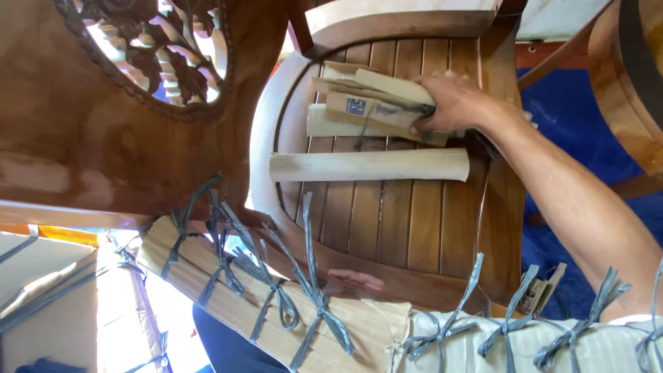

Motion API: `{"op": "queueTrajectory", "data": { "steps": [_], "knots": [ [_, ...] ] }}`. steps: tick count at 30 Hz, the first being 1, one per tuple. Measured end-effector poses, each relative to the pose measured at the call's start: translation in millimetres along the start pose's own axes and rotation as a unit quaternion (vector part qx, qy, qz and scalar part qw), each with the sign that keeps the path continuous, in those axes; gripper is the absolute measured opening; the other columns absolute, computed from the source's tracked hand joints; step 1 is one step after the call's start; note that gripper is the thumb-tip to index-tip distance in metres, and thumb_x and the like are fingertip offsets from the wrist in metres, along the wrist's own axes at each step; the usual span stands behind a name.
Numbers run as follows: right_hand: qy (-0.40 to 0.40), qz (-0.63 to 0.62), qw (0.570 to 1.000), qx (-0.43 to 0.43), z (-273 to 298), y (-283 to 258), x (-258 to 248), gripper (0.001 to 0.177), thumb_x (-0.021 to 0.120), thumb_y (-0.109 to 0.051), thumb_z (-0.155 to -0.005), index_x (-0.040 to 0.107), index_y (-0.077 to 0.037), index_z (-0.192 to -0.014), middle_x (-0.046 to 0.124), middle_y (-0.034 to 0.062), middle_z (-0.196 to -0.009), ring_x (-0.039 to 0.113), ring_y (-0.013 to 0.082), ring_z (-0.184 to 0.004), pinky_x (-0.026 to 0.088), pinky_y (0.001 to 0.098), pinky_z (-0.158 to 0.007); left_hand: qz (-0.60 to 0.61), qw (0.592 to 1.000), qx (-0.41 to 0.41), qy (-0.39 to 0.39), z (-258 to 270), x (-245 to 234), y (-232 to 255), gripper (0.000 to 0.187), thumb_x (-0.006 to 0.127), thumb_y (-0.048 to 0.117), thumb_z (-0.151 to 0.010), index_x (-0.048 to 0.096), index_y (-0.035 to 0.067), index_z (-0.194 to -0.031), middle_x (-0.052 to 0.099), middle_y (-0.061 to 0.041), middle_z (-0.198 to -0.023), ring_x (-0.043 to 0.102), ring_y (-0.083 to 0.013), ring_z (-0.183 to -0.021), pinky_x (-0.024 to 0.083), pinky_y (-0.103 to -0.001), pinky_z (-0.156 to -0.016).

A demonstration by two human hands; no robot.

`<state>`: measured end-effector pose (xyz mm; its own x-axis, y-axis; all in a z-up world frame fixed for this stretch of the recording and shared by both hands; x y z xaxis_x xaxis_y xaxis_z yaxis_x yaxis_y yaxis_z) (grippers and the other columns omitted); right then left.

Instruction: Wrapping wooden chair legs with cardboard strips and plastic ties for protection.

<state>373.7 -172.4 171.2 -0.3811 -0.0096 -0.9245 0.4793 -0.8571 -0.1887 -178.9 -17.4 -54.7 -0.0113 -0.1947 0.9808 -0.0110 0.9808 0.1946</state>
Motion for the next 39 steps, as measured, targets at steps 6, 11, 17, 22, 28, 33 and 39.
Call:
{"op": "queueTrajectory", "data": {
  "steps": [6,11,17,22,28,33,39],
  "knots": [
    [-0.002,-0.154,0.988,0.006,-1.7,25.5,15.5,0.087,0.092,-0.036,-0.066,0.053,-0.002,-0.136,0.069,0.0227,-0.122,0.065,0.0364,-0.118,0.051,0.0444,-0.101,0.037,0.999,-0.006,0.002,-115.8,19.1,18.3,0.054,0.05,0.034,-0.102,0.039,0.002,-0.145,0.04,-0.026,-0.151,0.044,-0.0361,-0.141,0.042,-0.055,-0.116],
    [0.036,-0.248,0.968,0.018,33.4,9.9,-20.5,0.068,0.087,-0.014,-0.072,0.059,-0.007,-0.134,0.07,0.0156,-0.127,0.066,0.0292,-0.119,0.05,0.0436,-0.103,0.062,0.998,-0.013,-0.003,-174.8,13.3,26.9,0.059,0.049,0.037,-0.101,0.037,0.004,-0.148,0.037,-0.022,-0.156,0.041,-0.0345,-0.145,0.039,-0.055,-0.119],
    [0.075,-0.322,0.942,-0.055,87.4,-10.1,-69.4,0.065,0.076,-0.002,-0.075,0.059,-0.009,-0.137,0.068,0.0099,-0.129,0.069,0.0254,-0.113,0.055,0.0415,-0.098,0.06,0.998,-0.004,0.008,-183.8,5.9,15.1,0.064,0.047,0.042,-0.102,0.034,0.007,-0.153,0.03,-0.019,-0.162,0.033,-0.0348,-0.151,0.035,-0.056,-0.122],
    [-0.085,-0.116,0.988,-0.057,93.5,-43.5,-15.1,0.08,0.084,-0.02,-0.072,0.051,-0.016,-0.144,0.07,0.0129,-0.118,0.071,0.0298,-0.103,0.057,0.0444,-0.098,-0.047,0.996,0.035,0.073,-181.2,9.2,0.8,0.065,0.046,0.045,-0.105,0.032,0.008,-0.158,0.027,-0.022,-0.167,0.029,-0.0422,-0.153,0.034,-0.063,-0.12],
    [-0.049,-0.008,0.99,-0.132,74.2,-20.9,43.7,0.092,0.094,-0.041,-0.062,0.053,-0.008,-0.137,0.062,0.0189,-0.122,0.058,0.0368,-0.116,0.048,0.0489,-0.099,-0.025,1.0,-0.001,0.015,-171.0,14.7,14.0,0.065,0.05,0.045,-0.104,0.035,0.01,-0.157,0.031,-0.02,-0.165,0.034,-0.0412,-0.151,0.035,-0.063,-0.12],
    [-0.016,-0.049,0.992,-0.118,85.8,-28.4,36.3,0.084,0.092,-0.042,-0.065,0.051,-0.002,-0.127,0.066,0.0209,-0.117,0.062,0.0392,-0.111,0.049,0.0515,-0.096,-0.083,0.996,-0.012,0.012,-149.0,41.3,21.7,0.063,0.052,0.042,-0.108,0.034,0.009,-0.159,0.036,-0.02,-0.163,0.039,-0.0372,-0.147,0.038,-0.061,-0.12],
    [-0.006,-0.146,0.989,0.025,133.9,-39.7,3.7,0.077,0.087,-0.027,-0.074,0.047,-0.006,-0.137,0.068,0.0211,-0.116,0.068,0.0346,-0.107,0.057,0.046,-0.094,-0.259,0.961,-0.073,0.064,-124.8,37.1,13.6,0.063,0.054,0.041,-0.103,0.031,0.014,-0.155,0.038,-0.015,-0.16,0.044,-0.0296,-0.144,0.046,-0.053,-0.115]
  ]
}}
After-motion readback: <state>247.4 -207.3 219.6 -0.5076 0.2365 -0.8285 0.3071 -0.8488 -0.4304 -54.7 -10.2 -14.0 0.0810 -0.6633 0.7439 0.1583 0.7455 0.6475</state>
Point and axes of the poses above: each hand's wrist, its own z-axis away from the middle knuckle, its own x-axis out of the palm, y = z × x, the point moved 1 cm from there along -z, towards the middle knuckle
